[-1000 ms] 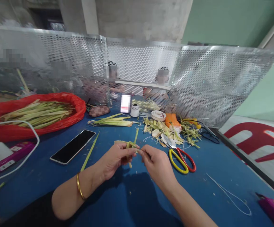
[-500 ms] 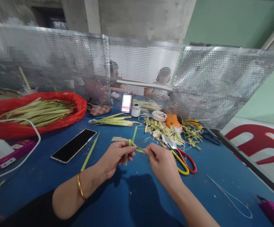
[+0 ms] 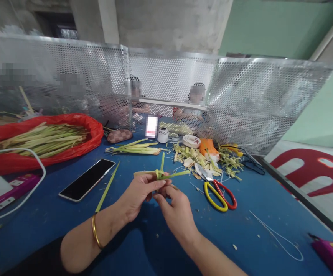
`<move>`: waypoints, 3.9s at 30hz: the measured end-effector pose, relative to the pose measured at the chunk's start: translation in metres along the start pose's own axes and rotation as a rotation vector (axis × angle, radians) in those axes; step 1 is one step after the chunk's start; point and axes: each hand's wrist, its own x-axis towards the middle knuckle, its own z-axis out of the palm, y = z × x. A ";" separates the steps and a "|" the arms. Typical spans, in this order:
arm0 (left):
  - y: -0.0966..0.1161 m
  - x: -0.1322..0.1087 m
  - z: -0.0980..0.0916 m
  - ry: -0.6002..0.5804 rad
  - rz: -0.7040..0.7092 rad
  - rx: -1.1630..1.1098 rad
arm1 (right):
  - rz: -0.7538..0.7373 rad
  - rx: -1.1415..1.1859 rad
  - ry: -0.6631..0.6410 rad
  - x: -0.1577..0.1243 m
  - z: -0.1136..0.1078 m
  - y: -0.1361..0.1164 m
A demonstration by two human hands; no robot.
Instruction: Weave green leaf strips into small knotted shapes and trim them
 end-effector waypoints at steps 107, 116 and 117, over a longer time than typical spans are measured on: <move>-0.017 -0.003 0.002 -0.377 -0.191 0.124 | 0.365 0.647 0.064 0.024 -0.028 0.013; -0.008 -0.002 -0.002 -0.207 -0.169 -0.104 | 0.062 0.097 0.563 0.022 -0.046 0.003; -0.005 -0.002 -0.003 -0.202 -0.157 -0.147 | -0.002 0.029 0.669 0.019 -0.049 -0.001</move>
